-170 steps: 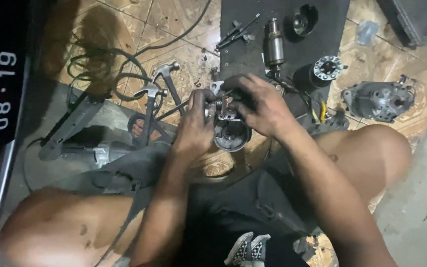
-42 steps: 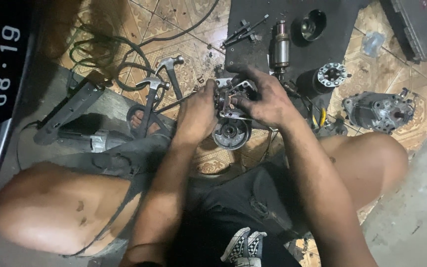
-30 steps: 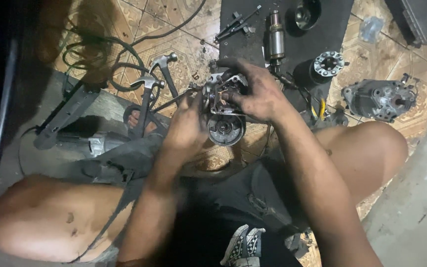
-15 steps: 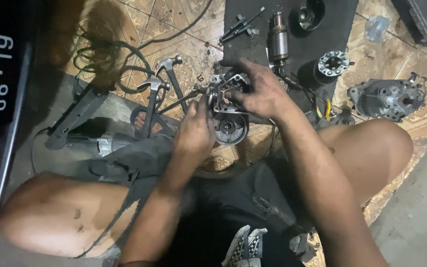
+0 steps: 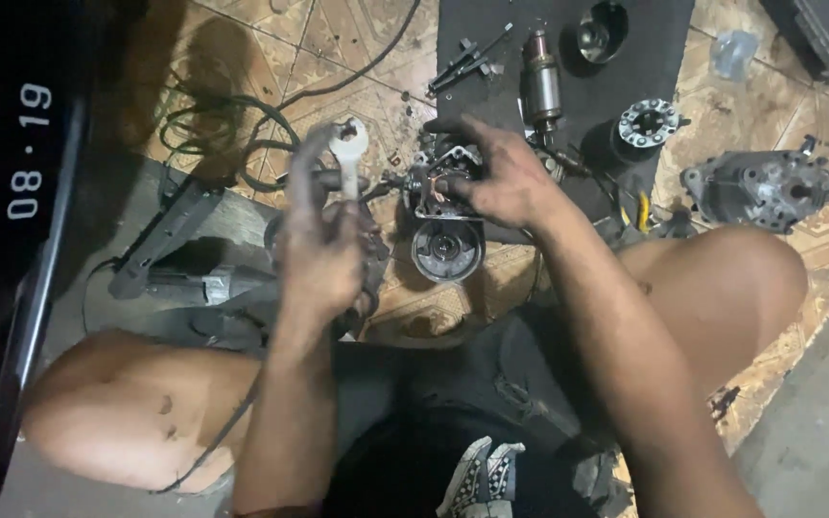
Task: Assembling and repairing a mechanical motor by fitting gears and internal components into a housing while sitting on the floor.
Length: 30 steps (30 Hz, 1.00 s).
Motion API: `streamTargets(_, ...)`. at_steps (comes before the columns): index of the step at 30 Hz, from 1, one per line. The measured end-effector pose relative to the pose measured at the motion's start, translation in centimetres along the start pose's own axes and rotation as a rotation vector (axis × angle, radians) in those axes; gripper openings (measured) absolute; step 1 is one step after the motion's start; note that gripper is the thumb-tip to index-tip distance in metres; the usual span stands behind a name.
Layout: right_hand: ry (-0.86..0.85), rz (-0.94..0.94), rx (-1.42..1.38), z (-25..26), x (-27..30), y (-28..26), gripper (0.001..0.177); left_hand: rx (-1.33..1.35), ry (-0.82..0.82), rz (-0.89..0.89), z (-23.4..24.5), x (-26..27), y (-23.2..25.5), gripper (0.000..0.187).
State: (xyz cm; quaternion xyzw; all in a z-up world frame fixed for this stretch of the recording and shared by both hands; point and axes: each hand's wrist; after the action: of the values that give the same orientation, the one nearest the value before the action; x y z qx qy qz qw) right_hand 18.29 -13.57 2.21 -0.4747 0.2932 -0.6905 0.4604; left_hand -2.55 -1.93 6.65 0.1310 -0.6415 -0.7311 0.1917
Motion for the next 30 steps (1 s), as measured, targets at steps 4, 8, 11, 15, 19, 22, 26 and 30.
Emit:
streamTargets(4,-0.025,-0.021,0.015,0.4,0.2,-0.7,0.065,-0.101,-0.067,0.145,-2.1,-1.2,-2.7,0.037)
streamTargets(8,0.008,-0.026,0.053,0.2,-0.3,0.9,0.071,-0.341,-0.145,0.319,-2.9,-2.4,-1.2,0.042)
streamTargets(11,0.019,0.023,0.032,0.1,0.0,0.4,0.072,-0.431,-0.214,0.454,-2.6,-1.9,-3.6,0.055)
streamTargets(15,0.012,-0.102,0.025,-0.8,-0.7,3.4,0.080,-0.426,-0.284,0.506,-2.6,-1.8,-8.2,0.058)
streamTargets(19,-0.021,-0.018,0.004,0.0,-0.5,-0.6,0.064,-0.392,-0.220,0.318,-2.9,-2.1,-8.3,0.031)
streamTargets(22,0.002,-0.088,0.083,-0.4,-1.3,1.8,0.062,-0.402,-0.183,0.309,-3.1,-2.8,-8.5,0.028)
streamTargets(26,0.037,-0.070,0.168,-1.3,-1.6,3.3,0.062,-0.349,-0.123,0.485,-3.4,-2.8,-8.2,0.040)
streamTargets(30,0.027,-0.070,0.188,-0.4,-0.6,0.8,0.070,-0.308,-0.071,0.458,-3.0,-3.8,-5.8,0.037)
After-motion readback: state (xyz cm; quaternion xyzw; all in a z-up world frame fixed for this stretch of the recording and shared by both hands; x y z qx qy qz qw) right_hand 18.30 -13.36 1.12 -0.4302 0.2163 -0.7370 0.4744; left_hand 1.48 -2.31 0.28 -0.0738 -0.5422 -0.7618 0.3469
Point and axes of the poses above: each hand's wrist, its own x-axis away from the middle knuckle, its own z-axis out of the back of the hand, y = z × x, and after that the axes turned 15 degrees about -y, right-handed
